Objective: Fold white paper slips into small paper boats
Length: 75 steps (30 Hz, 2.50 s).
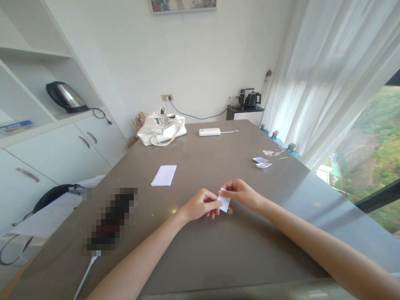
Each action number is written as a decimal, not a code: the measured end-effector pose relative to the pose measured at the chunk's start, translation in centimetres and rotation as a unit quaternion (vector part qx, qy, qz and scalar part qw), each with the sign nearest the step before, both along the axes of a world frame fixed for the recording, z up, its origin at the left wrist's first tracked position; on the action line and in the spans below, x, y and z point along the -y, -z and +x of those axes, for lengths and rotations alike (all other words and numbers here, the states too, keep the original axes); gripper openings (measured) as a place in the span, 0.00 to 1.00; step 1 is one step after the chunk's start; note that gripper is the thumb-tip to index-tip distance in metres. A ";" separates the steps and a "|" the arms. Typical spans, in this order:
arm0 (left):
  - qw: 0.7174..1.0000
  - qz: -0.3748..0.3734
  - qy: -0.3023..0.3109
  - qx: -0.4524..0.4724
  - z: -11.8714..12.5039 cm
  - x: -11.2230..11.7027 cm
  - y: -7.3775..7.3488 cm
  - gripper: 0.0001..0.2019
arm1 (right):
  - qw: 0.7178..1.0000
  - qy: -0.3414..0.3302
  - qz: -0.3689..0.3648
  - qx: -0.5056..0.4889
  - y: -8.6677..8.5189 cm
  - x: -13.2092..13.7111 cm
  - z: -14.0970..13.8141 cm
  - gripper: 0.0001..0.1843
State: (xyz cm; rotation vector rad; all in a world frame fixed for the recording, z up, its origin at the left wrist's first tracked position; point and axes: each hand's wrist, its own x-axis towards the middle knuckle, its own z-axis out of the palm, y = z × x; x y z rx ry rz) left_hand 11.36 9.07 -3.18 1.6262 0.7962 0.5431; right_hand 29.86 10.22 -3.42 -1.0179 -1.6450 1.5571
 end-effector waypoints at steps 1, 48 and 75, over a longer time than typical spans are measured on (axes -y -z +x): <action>1.000 0.000 0.002 0.001 0.0 0.1 -0.1 0.16 | 1.000 0.014 -0.004 -0.010 -0.1 -0.1 0.1 0.17; 0.985 0.134 -0.102 -0.034 0.2 0.2 0.1 0.19 | 0.995 0.073 0.065 0.000 -0.4 0.0 0.2 0.20; 0.988 0.016 -0.107 0.106 0.9 -0.1 1.2 0.20 | 0.994 0.018 0.084 -0.068 0.0 -0.1 0.2 0.23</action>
